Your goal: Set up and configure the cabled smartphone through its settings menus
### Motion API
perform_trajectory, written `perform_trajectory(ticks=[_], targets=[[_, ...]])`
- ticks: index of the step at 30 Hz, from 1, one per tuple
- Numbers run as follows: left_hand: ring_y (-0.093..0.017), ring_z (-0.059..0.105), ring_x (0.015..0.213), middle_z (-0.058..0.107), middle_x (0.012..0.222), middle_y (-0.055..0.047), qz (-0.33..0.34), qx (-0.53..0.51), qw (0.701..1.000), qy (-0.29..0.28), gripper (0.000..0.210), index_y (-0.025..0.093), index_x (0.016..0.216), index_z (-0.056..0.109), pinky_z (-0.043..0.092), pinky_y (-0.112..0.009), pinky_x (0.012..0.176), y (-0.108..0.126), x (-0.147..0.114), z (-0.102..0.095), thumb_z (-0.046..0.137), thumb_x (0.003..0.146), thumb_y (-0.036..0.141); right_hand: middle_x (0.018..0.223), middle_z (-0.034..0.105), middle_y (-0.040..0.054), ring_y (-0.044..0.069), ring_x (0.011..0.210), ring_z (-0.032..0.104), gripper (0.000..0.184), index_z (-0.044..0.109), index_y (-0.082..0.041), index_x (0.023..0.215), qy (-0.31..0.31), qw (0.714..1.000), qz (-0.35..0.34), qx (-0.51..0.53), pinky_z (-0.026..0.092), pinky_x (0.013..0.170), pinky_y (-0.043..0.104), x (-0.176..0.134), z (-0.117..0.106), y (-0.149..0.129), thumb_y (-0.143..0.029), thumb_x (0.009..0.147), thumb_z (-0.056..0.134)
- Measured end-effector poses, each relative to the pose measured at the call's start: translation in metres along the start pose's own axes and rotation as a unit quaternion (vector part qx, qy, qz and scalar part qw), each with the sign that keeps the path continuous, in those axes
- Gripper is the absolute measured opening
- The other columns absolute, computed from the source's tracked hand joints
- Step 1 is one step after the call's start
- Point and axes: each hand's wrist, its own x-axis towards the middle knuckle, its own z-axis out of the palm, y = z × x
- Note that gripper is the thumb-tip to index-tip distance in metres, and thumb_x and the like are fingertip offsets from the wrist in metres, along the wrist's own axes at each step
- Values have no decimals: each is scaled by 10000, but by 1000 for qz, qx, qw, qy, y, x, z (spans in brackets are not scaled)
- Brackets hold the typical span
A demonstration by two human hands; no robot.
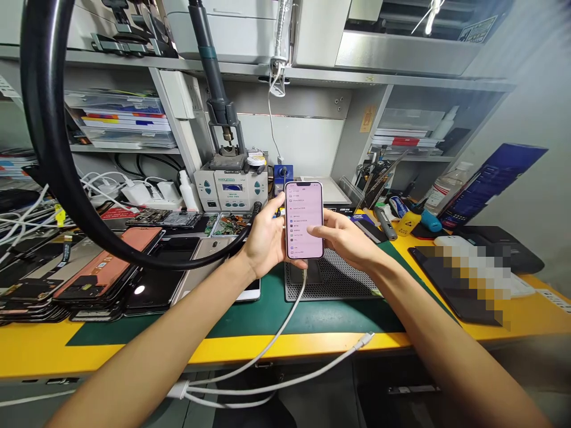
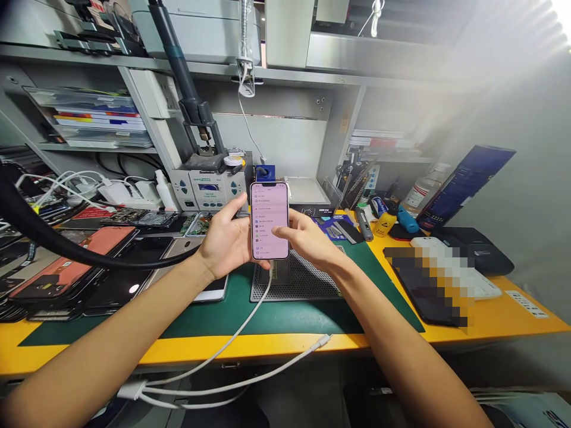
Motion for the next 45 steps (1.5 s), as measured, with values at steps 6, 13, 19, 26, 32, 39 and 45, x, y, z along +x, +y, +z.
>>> perform_trajectory(ticks=[6,13,19,26,32,39,45], targets=[[-346,696,865,690,1089,-198,2,-1,1000,9,755,109,1283,644,590,-433,526,-1,-2,3,280,949,680,1174,704,78,259,1025,658,403,645,-189,1180,-10,1000,-13,-14,519,881,411,0,-2,2,-140,780,650],[-349,698,843,696,1052,-199,2,-4,1000,12,767,108,1325,617,589,-447,528,-1,-1,1,292,944,689,1107,717,72,226,925,666,337,652,-183,1166,7,1000,7,23,520,822,371,0,0,1,-211,829,659],[-343,700,837,700,1016,-199,-5,-11,1000,13,747,112,1304,624,599,-449,543,-1,-1,2,288,950,678,1128,715,68,228,955,667,315,658,-194,1170,8,1000,8,28,525,833,374,1,-1,2,-228,857,660],[-303,705,829,707,976,-196,-9,-28,1000,11,713,107,1249,649,605,-393,584,-1,-1,2,321,954,667,1119,722,73,235,944,672,306,657,-190,1139,7,1000,7,19,525,825,383,-1,1,-1,-202,833,654],[-330,697,863,696,1029,-203,-6,-21,1000,12,720,122,1287,623,605,-427,561,0,-2,3,300,955,672,1158,719,86,254,975,669,317,664,-204,1195,10,998,26,49,514,869,417,-1,-1,-1,-305,896,632],[-343,694,860,685,1043,-210,-5,-25,1000,6,722,108,1291,617,604,-460,539,0,-2,4,291,961,662,1177,716,101,278,1035,665,318,690,-192,1161,16,995,27,92,514,913,438,1,-2,4,-361,896,642],[-308,700,840,694,1007,-197,-7,-36,999,11,688,122,1251,641,602,-385,538,-1,-2,4,307,966,652,1175,718,112,284,1032,663,345,698,-191,1153,16,996,29,88,528,879,429,2,-2,4,-419,900,646]])
